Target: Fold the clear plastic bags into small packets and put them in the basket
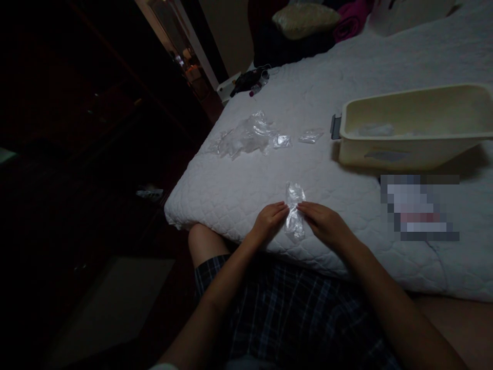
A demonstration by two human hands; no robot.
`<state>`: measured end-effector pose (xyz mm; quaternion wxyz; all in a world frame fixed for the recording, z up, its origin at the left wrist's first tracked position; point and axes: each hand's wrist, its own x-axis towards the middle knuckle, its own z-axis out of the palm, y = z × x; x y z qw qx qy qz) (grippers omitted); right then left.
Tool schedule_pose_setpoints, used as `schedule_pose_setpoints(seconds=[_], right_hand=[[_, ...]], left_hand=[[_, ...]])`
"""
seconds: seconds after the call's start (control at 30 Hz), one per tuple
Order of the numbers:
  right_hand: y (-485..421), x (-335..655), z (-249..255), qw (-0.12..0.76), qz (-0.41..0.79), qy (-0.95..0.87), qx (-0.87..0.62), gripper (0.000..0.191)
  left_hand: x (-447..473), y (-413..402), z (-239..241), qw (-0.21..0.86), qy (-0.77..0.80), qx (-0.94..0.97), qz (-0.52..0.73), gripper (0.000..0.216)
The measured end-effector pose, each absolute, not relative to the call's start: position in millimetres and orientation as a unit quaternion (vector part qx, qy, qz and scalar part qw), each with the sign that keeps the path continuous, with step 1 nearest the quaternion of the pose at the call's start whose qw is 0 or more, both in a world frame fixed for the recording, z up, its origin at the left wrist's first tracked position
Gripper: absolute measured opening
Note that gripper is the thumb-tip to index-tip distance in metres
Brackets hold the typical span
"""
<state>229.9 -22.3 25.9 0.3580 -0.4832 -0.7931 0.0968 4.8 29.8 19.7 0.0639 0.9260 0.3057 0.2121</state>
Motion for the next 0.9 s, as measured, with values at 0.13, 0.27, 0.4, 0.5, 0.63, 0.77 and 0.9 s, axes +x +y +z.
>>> schedule_pose_setpoints(seconds=[0.13,0.27,0.4,0.5,0.63,0.77,0.9], right_hand=[[-20,229,23,0.344,0.101,-0.792,-0.495,0.03],[-19,228,22,0.341,0.125,-0.778,-0.512,0.031],[-19,228,23,0.344,0.148,-0.763,-0.527,0.03],[-19,226,24,0.343,0.159,-0.755,-0.535,0.031],[-19,224,28,0.332,0.167,-0.742,-0.558,0.032],[-19,221,34,0.318,0.181,-0.72,-0.589,0.033],[-19,217,40,0.317,0.198,-0.692,-0.618,0.034]], left_hand=[[6,33,10,0.096,0.328,0.898,0.279,0.023],[8,37,7,0.143,0.335,0.876,0.315,0.016],[10,37,11,0.182,0.362,0.858,0.318,0.017],[11,36,15,0.203,0.377,0.848,0.312,0.017],[15,34,18,0.207,0.399,0.841,0.302,0.016],[19,31,21,0.193,0.419,0.839,0.29,0.019],[25,29,27,0.175,0.433,0.843,0.267,0.023]])
